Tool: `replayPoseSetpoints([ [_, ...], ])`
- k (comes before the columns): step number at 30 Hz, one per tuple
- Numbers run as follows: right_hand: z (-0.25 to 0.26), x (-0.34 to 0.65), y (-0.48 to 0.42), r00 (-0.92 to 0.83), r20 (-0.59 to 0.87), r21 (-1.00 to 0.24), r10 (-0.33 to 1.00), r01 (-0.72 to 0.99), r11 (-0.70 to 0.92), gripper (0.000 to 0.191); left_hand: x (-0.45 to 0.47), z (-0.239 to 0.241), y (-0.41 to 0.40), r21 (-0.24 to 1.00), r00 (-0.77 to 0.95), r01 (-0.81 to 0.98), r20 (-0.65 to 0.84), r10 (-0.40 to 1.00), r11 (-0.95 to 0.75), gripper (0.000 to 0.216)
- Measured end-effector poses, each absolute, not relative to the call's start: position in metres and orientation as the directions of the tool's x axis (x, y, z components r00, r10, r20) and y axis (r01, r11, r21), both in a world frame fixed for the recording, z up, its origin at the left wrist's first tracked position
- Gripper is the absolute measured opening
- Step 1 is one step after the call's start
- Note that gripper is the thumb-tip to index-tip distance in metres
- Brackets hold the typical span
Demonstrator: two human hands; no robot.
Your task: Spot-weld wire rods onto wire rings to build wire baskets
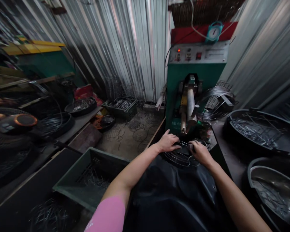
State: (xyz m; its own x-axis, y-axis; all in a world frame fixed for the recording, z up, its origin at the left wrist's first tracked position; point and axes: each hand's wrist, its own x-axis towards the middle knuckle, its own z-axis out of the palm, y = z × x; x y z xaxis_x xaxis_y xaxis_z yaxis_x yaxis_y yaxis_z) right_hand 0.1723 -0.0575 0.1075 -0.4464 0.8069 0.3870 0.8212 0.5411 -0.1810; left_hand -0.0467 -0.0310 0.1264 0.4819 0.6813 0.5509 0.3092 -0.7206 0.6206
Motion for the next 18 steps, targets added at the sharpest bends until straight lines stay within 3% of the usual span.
replayPoseSetpoints([
  [4,0.112,0.179,-0.041,-0.45,0.39,-0.171,0.803,0.822,0.543,0.019,-0.043,0.131,-0.017,0.686,0.461,0.229,0.548,0.698,-0.691,0.017],
  [8,0.108,0.18,-0.038,-0.454,0.382,-0.152,0.805,0.828,0.54,0.02,-0.038,0.126,-0.012,0.85,0.385,0.149,0.422,0.821,-0.506,0.017],
  [11,0.104,0.18,-0.04,-0.436,0.387,-0.176,0.812,0.83,0.53,0.02,-0.035,0.122,-0.011,0.886,0.359,0.167,0.354,0.863,-0.433,0.016],
  [13,0.102,0.18,-0.041,-0.418,0.381,-0.193,0.825,0.836,0.513,0.02,-0.034,0.119,-0.01,0.797,0.419,0.319,0.366,0.831,-0.512,0.01],
  [18,0.104,0.182,-0.038,-0.405,0.359,-0.221,0.841,0.839,0.498,0.019,-0.033,0.117,-0.003,0.32,0.623,0.619,0.355,0.697,-0.717,0.019],
])
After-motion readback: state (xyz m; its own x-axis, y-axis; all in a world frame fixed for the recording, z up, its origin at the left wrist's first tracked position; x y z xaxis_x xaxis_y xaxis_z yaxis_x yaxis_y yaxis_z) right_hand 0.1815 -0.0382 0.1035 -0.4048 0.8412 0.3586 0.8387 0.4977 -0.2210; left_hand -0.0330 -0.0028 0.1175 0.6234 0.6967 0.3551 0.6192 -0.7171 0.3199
